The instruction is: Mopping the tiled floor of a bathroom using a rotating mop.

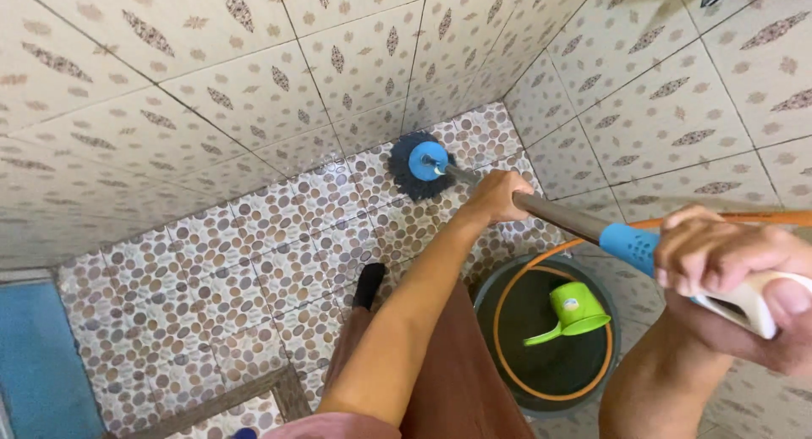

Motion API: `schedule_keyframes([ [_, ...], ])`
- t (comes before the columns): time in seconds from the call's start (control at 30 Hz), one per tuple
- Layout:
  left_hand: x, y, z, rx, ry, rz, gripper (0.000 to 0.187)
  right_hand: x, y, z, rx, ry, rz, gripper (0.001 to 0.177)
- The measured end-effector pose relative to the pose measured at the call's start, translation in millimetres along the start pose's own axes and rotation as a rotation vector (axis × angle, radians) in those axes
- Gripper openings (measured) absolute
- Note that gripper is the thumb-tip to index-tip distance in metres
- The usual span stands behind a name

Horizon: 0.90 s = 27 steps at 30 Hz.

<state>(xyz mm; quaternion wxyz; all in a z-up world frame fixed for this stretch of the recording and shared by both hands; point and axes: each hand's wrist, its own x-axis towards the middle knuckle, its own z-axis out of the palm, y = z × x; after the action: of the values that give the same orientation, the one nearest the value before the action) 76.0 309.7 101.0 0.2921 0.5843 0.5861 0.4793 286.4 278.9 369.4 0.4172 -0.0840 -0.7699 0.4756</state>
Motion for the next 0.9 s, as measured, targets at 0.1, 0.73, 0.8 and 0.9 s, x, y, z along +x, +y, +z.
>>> schedule_keyframes([
  [0.1, -1, 5, -11, 0.034, -0.043, 0.018, 0.012, -10, 37, -32, 0.090, 0.082, -0.017, 0.034],
  [0.73, -170, -137, -109, 0.325, -0.066, -0.599, 0.026, 10, 159, 95, 0.732, -0.039, 0.216, 0.058],
  [0.8, -167, -142, -109, 0.384, -0.073, -0.606, 0.021, 8, 159, 97, 0.671, -0.027, 0.244, 0.054],
  [0.9, -145, -127, -101, 0.375, -0.019, -0.403, 0.034, 12, 161, 73, 0.602, 0.041, 0.279, 0.055],
])
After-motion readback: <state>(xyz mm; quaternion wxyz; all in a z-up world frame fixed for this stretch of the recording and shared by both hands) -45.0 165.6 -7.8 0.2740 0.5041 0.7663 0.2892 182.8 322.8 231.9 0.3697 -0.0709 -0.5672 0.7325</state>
